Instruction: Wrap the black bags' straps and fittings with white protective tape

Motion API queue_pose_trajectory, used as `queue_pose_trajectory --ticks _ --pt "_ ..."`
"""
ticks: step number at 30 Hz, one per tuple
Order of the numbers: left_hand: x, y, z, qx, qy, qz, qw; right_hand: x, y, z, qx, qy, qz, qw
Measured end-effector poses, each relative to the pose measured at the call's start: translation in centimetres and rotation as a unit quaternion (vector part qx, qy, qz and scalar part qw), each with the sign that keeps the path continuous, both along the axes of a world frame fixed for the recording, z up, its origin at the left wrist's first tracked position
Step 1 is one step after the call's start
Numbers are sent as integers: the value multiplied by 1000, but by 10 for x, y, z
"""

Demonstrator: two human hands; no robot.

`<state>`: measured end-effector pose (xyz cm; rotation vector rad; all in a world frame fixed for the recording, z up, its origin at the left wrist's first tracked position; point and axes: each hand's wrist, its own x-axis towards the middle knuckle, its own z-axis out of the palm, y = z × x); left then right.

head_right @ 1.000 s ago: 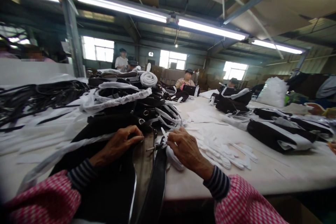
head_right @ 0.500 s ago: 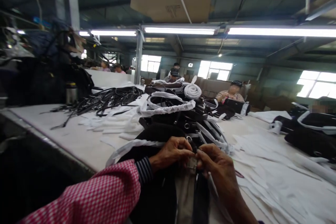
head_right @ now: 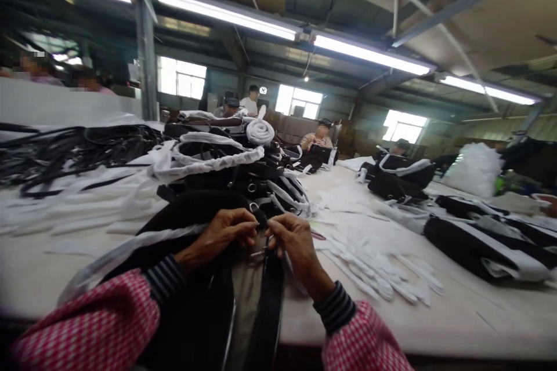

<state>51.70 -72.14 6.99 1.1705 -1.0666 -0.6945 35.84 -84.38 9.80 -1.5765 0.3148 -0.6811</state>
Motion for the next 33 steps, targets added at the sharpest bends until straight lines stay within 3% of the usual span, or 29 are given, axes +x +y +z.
queue_pose_trajectory --ticks 8,23,33 --pt "-5 3 4 2 -24 24 999 11 7 -7 -7 8 33 999" --pt "-12 1 -6 -11 -65 86 994 22 13 -13 -76 52 -15 996" --pt "-12 3 1 3 -26 70 997 22 14 -17 -5 24 -3 1000"
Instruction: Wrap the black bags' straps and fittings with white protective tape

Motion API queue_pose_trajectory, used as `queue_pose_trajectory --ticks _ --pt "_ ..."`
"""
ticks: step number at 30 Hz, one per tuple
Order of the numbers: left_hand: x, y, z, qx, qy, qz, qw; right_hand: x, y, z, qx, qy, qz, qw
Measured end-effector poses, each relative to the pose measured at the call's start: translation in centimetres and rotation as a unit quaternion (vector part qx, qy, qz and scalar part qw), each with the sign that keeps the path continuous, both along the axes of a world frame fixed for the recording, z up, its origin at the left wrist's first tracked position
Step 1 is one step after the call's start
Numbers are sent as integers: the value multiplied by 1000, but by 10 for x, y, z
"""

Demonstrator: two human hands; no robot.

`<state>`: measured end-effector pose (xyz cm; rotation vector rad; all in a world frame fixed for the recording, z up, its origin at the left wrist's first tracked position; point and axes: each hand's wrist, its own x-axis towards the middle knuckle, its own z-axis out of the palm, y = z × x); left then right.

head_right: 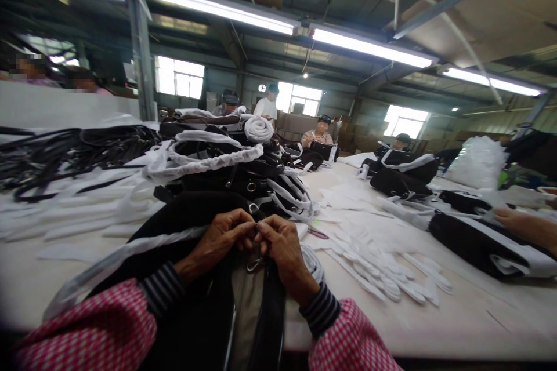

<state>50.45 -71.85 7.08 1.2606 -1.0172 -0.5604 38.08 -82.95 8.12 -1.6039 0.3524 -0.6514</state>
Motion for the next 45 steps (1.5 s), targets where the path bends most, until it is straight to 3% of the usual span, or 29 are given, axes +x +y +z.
queue_pose_trajectory --ticks 14,19,26,33,41,45 --pt "2 1 -2 6 -24 -10 1000 -3 -2 5 -25 35 32 999" --pt "7 3 -4 -1 0 -9 1000 -2 0 5 11 10 28 1000" --pt "6 3 -6 -18 23 -34 999 -2 2 -1 -14 31 32 999" --pt "6 1 -7 -20 38 -39 998 -2 0 -2 26 22 31 999" --pt "3 1 -8 -14 39 -28 999 0 1 1 -43 70 15 996" --pt "2 0 -10 3 33 -18 999 2 -5 -6 -97 79 8 992"
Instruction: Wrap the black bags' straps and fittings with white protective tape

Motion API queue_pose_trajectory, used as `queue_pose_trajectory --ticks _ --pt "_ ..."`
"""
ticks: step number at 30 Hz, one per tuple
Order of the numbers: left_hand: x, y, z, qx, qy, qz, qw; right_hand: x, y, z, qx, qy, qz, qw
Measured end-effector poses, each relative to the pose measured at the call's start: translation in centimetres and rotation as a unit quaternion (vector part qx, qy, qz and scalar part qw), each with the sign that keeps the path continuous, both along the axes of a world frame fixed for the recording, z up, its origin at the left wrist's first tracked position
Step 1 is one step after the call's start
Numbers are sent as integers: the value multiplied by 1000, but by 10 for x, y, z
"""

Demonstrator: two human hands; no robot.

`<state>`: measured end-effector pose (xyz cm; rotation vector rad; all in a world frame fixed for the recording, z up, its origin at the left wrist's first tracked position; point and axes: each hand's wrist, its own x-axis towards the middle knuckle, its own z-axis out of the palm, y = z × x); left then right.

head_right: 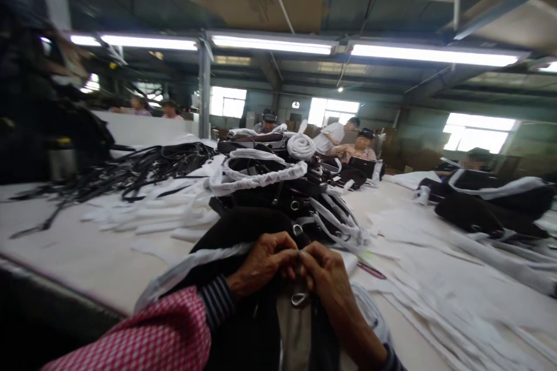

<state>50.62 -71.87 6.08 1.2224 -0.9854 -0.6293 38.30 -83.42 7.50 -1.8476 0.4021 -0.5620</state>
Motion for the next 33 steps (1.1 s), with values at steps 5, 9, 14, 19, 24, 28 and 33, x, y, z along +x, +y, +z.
queue_pose_trajectory --ticks 5,9,14,19,24,28,33 --pt "7 -2 -7 30 -18 -21 999 5 -21 -19 31 33 54 998" --pt "11 -2 -6 47 -51 -38 997 8 -24 -21 58 59 78 994" --pt "3 12 19 61 -117 -54 990 -12 -22 3 -67 10 47 997" --pt "-4 61 58 78 -385 13 919 -85 -50 21 -295 43 -23 954" --pt "-18 116 50 130 -605 -145 772 -133 -44 20 -398 222 18 890" --pt "-37 133 22 183 -689 -124 690 -134 -29 21 -433 253 48 864" --pt "-49 116 10 183 -738 -100 642 -136 -29 11 -459 251 14 852"
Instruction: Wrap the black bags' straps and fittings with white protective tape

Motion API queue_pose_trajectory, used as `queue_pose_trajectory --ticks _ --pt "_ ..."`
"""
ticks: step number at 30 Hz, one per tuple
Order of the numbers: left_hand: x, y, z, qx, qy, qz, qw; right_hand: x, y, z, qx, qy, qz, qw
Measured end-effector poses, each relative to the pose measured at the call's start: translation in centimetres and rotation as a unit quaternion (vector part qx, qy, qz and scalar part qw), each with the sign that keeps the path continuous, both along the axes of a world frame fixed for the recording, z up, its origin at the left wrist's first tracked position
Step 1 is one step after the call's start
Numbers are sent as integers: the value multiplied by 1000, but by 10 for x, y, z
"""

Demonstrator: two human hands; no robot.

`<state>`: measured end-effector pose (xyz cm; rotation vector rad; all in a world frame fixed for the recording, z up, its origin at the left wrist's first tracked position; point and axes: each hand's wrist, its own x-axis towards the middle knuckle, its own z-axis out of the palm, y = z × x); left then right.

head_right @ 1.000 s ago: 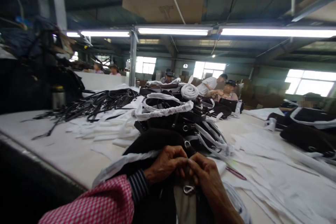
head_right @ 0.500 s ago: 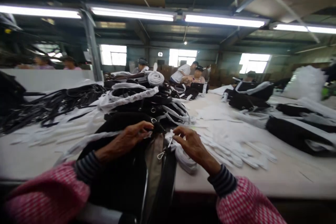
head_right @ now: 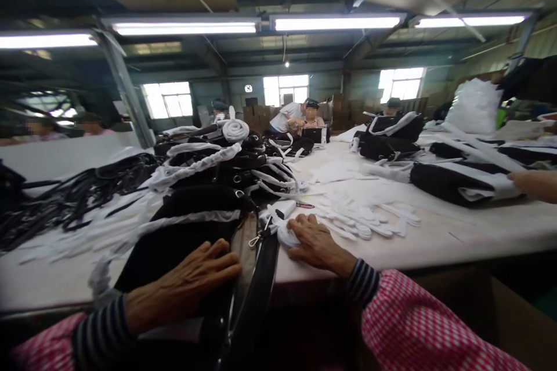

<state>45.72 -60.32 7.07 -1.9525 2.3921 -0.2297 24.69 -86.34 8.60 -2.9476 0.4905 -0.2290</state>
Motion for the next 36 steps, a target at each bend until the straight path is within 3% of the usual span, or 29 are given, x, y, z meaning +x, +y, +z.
queue_pose_trajectory --ticks 3,6,10,13,16,19,22,24,26,29,31,33,35,36 --pt "0 -14 12 -28 -44 -20 998 -3 -3 -8 -21 -32 -17 999" --pt "5 -17 38 -76 -54 15 995 -5 -2 -9 -8 -93 -20 995" --pt "12 -9 77 -152 -27 66 986 -5 12 10 67 -181 11 981" --pt "11 -5 91 -172 10 81 982 3 37 31 18 -174 83 981" --pt "4 -7 85 -179 47 84 979 18 63 35 -58 -126 146 980" --pt "-3 -13 59 -158 94 95 978 28 71 19 -65 -109 145 981" --pt "1 -19 25 -133 156 108 973 23 56 6 28 -139 75 987" --pt "9 -21 8 -132 217 121 960 15 41 9 130 -176 5 976" --pt "14 -23 3 -126 275 141 943 10 32 20 235 -226 -48 944" --pt "9 -21 17 -105 281 144 943 18 47 30 323 -313 -53 891" --pt "-2 -13 28 -120 219 128 960 34 72 20 311 -333 -25 890" --pt "-12 4 31 -190 132 119 966 54 98 -3 238 -325 14 915" --pt "-12 33 25 -313 52 121 940 69 116 -25 111 -244 146 952" --pt "-8 51 20 -370 21 128 920 72 120 -32 75 -200 197 957"
